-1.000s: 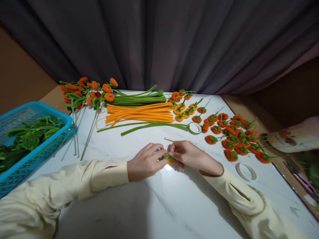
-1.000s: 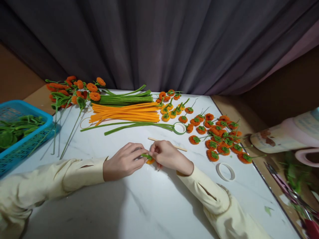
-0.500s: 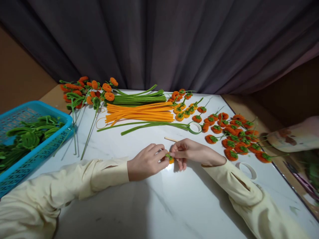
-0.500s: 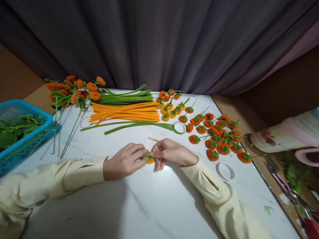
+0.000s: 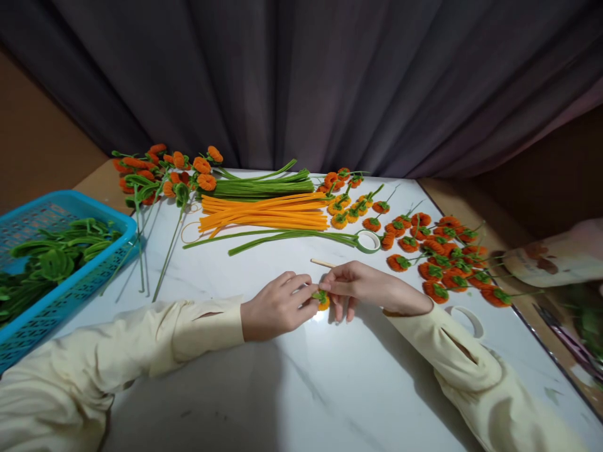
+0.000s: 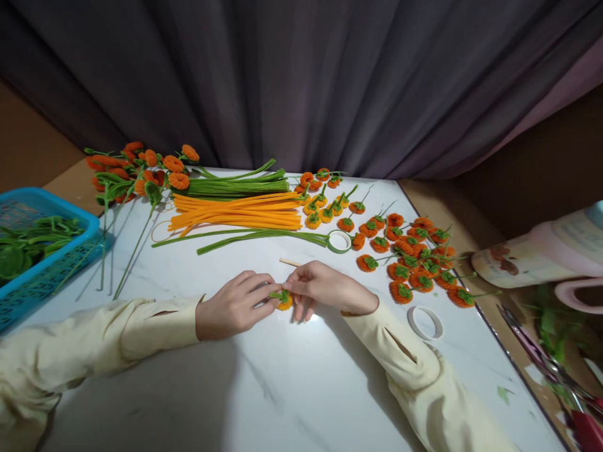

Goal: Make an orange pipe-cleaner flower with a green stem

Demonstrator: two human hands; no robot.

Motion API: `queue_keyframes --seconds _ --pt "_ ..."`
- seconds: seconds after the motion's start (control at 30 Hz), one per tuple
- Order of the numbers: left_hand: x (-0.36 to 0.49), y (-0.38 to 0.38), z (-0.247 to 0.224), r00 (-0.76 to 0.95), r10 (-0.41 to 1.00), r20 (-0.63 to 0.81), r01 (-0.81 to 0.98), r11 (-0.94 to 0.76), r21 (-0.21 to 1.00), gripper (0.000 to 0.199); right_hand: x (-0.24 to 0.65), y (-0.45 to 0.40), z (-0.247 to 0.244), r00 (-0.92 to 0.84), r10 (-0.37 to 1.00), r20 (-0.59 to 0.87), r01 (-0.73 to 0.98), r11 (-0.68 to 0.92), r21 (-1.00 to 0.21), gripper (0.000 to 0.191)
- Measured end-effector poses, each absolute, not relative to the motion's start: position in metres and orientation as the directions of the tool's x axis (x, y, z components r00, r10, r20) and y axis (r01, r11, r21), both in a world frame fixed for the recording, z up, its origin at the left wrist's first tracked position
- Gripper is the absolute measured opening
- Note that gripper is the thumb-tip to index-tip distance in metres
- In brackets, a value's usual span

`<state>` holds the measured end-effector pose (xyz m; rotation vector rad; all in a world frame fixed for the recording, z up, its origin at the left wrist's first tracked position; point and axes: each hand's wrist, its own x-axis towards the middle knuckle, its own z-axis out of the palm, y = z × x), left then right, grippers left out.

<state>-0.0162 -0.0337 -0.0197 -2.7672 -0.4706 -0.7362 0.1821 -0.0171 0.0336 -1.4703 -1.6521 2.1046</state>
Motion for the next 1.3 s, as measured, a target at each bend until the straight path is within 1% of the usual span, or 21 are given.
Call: queue_keyframes --seconds 0.2,0.37,0.63,0.73,0.9,0.97,1.0,1.03,1.07,1.1,1.13,1.17,1.2,1.23,1.27,1.3 --pt "-0.016 -0.034 -0.019 0.819 0.211 0.534 0.363 -0.911 -0.196 0.009 0.180 -0.022 0.025 -0.515 0.601 -0.611 0.529 -0.338 -0.778 0.024" --pt "-0.016 -0.033 -0.019 0.810 0.212 0.546 0.369 -0.909 -0.195 0.007 0.182 -0.024 0.019 -0.517 0.615 -0.595 0.571 -0.269 -0.775 0.022" --pt "-0.016 -0.035 -0.015 0.812 0.204 0.546 0.363 -0.910 -0.199 0.011 0.182 -0.021 0.026 -0.530 0.641 -0.555 0.658 -0.102 -0.746 0.023" --pt "-0.016 -0.036 -0.014 0.818 0.205 0.538 0.363 -0.909 -0.205 0.010 0.180 -0.022 0.027 -0.526 0.676 -0.516 0.688 -0.018 -0.725 0.022" --pt "-0.016 -0.037 -0.015 0.845 0.201 0.496 0.351 -0.908 -0.230 0.010 0.177 -0.025 0.026 -0.533 0.753 -0.385 0.733 0.184 -0.655 0.020" --pt "-0.017 -0.036 -0.016 0.849 0.204 0.487 0.345 -0.913 -0.219 0.011 0.177 -0.026 0.025 -0.528 0.774 -0.350 0.734 0.209 -0.646 0.020" --pt "-0.016 -0.036 -0.017 0.846 0.215 0.487 0.344 -0.919 -0.191 0.012 0.178 -0.027 0.024 -0.525 0.772 -0.357 0.728 0.191 -0.658 0.020" --pt "-0.016 -0.035 -0.017 0.835 0.243 0.494 0.349 -0.928 -0.134 0.012 0.179 -0.027 0.024 -0.524 0.763 -0.378 0.713 0.151 -0.684 0.020" --pt "-0.016 -0.034 -0.017 0.815 0.294 0.500 0.361 -0.932 -0.040 0.010 0.181 -0.026 0.023 -0.526 0.747 -0.407 0.686 0.089 -0.723 0.021" --pt "-0.016 -0.032 -0.017 0.784 0.371 0.497 0.376 -0.922 0.093 0.008 0.183 -0.026 0.022 -0.534 0.727 -0.431 0.641 0.015 -0.768 0.022" --pt "-0.015 -0.031 -0.016 0.744 0.469 0.477 0.390 -0.883 0.261 0.008 0.185 -0.025 0.020 -0.550 0.710 -0.440 0.577 -0.057 -0.814 0.024" --pt "-0.015 -0.029 -0.015 0.698 0.577 0.425 0.391 -0.804 0.448 0.014 0.186 -0.024 0.018 -0.568 0.705 -0.424 0.497 -0.117 -0.860 0.027" --pt "-0.015 -0.026 -0.013 0.652 0.674 0.347 0.372 -0.684 0.628 0.022 0.187 -0.023 0.015 -0.577 0.720 -0.385 0.406 -0.155 -0.900 0.029" --pt "-0.014 -0.024 -0.012 0.616 0.746 0.252 0.327 -0.533 0.780 0.031 0.188 -0.022 0.013 -0.578 0.747 -0.330 0.317 -0.168 -0.934 0.032" --pt "-0.014 -0.022 -0.010 0.596 0.789 0.149 0.260 -0.365 0.894 0.036 0.188 -0.022 0.009 -0.567 0.779 -0.269 0.239 -0.158 -0.958 0.033" --pt "-0.014 -0.019 -0.009 0.594 0.803 0.052 0.183 -0.197 0.963 0.039 0.187 -0.022 0.006 -0.544 0.812 -0.211 0.180 -0.133 -0.975 0.033"
